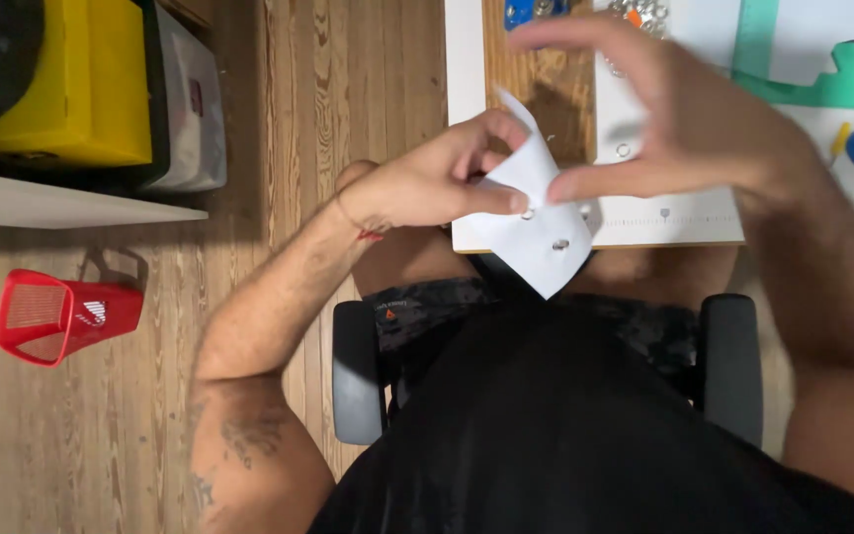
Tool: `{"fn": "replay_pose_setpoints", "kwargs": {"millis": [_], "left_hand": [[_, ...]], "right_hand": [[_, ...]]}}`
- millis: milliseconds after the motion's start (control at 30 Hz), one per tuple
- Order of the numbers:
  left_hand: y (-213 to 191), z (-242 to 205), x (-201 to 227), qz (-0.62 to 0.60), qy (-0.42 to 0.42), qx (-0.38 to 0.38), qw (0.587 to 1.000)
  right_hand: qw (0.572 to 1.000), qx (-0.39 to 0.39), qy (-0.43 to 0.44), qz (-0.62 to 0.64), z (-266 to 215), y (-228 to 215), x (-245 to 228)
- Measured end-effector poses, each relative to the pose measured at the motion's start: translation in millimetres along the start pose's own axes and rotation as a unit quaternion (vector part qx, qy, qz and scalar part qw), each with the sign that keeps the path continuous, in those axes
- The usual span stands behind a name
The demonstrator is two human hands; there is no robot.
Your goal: Installing metal grommets into a piece of white leather using a hand press and marking tools.
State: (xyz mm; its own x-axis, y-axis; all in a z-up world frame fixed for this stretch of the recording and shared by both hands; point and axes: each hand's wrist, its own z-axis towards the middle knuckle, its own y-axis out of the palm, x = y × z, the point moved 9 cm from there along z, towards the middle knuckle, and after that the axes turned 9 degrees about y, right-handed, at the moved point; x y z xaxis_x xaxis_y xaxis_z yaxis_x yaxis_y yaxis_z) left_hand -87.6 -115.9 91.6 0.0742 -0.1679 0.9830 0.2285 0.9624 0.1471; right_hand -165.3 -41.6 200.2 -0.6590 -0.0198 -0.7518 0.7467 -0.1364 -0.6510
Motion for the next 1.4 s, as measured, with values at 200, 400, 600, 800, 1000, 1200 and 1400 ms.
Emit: {"fn": "replay_pose_setpoints", "kwargs": {"millis": [200, 400, 600, 800, 1000, 1200, 1400], "left_hand": [[5, 16, -19, 0.081, -0.141, 0.004, 0.987], [-3, 14, -33, -0.021, -0.119, 0.086, 0.989], [-9, 15, -36, -0.060, -0.128, 0.075, 0.987], [-12, 20, -41, -0.066, -0.130, 0.065, 0.987], [-25, 10, -60, -0.067, -0.060, 0.148, 0.985], [-5, -19, -48, -0.113, -0.010, 0.224, 0.968], [-3, -10, -77, -0.199, 0.057, 0.300, 0.931]], "right_hand": [[0.953, -0.212, 0.215, -0.025, 27, 41, 50], [0.858, -0.307, 0.401, -0.093, 7, 51, 63], [0.843, -0.299, 0.435, 0.100, -4, 67, 91], [0.866, -0.290, 0.360, 0.192, -12, 102, 146], [0.883, -0.176, 0.319, 0.296, -11, 97, 139], [0.887, -0.143, 0.320, 0.301, -16, 83, 134], [0.897, -0.135, 0.312, 0.280, -10, 76, 148]]}}
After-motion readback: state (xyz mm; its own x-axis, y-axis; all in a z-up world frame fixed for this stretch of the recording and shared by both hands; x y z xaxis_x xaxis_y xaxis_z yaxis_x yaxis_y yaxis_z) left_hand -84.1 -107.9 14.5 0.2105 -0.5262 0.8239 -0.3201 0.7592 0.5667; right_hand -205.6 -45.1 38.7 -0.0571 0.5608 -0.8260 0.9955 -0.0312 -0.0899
